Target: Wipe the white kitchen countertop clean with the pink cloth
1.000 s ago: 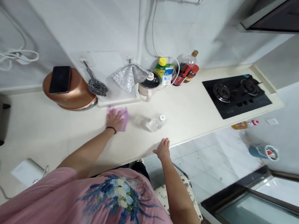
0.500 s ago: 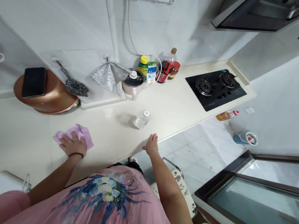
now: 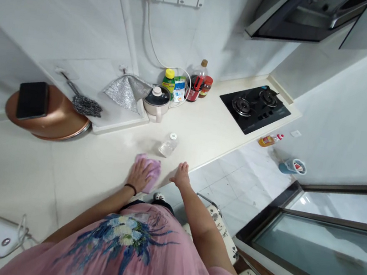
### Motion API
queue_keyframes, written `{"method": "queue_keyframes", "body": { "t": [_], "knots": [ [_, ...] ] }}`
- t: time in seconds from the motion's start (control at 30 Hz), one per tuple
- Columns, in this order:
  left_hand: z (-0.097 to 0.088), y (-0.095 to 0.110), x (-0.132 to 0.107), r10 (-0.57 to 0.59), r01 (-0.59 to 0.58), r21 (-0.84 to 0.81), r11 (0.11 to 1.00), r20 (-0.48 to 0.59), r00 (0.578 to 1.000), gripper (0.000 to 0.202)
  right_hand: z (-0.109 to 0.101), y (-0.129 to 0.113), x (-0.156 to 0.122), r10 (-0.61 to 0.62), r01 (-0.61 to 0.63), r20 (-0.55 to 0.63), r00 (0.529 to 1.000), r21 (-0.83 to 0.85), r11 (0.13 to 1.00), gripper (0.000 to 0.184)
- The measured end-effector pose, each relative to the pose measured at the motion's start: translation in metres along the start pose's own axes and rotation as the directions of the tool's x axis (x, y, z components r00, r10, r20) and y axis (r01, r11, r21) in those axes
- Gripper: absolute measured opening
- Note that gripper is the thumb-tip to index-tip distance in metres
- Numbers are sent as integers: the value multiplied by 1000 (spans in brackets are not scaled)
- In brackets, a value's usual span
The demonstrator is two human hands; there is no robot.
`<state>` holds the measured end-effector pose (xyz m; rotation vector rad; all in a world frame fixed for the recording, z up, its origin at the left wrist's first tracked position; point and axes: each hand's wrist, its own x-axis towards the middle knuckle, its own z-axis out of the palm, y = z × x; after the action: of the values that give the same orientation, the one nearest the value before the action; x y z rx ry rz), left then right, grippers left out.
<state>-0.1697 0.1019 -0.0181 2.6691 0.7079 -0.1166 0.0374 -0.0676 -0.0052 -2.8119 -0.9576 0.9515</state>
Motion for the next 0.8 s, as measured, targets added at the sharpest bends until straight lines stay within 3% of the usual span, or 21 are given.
{"method": "queue_keyframes", "body": {
  "t": [0.07,0.13,0.23,0.3,0.4,0.47,0.5,0.53,0.6,0.7,0.73,0.8],
  "knots": [
    [-11,-42,-15,-207,207,7,978,-48,977,66,1,1,1,13,-13,5,1000,1,1000,130],
    [-25,-89,-37,-409,411,-3,912,-89,908,67,2,3,1,17,-17,3,1000,-4,1000,128],
    [-43,-154,-86,-656,657,-46,753,-137,742,70,7,6,4,1,-2,-41,999,-16,1000,126],
    [-53,-184,-121,-763,760,-90,644,-158,627,71,12,9,7,-11,9,-74,997,-27,1000,124],
    [-62,-196,-153,-864,849,-178,498,-191,466,71,17,12,11,-31,26,-106,994,-50,998,123],
    [-63,-178,-152,-893,862,-245,444,-203,402,72,18,13,13,-47,40,-121,992,-56,998,123],
    [-61,-163,-144,-894,852,-274,445,-196,404,72,19,14,13,-51,44,-125,991,-56,997,123],
    [-57,-144,-133,-876,823,-300,482,-191,443,73,19,14,13,-51,44,-128,990,-54,998,123],
    [-46,-100,-103,-772,710,-324,625,-122,624,74,19,16,14,-42,36,-132,990,-51,998,122],
    [-27,-45,-61,-628,571,-338,748,-82,774,70,18,18,15,-49,42,-143,989,-51,998,123],
    [-22,-34,-54,-531,472,-352,808,-91,842,72,19,18,15,-56,49,-148,987,-47,998,123],
    [-20,-31,-52,-374,305,-371,877,-130,918,72,19,19,15,-70,65,-161,984,-34,997,123]
  ]
}}
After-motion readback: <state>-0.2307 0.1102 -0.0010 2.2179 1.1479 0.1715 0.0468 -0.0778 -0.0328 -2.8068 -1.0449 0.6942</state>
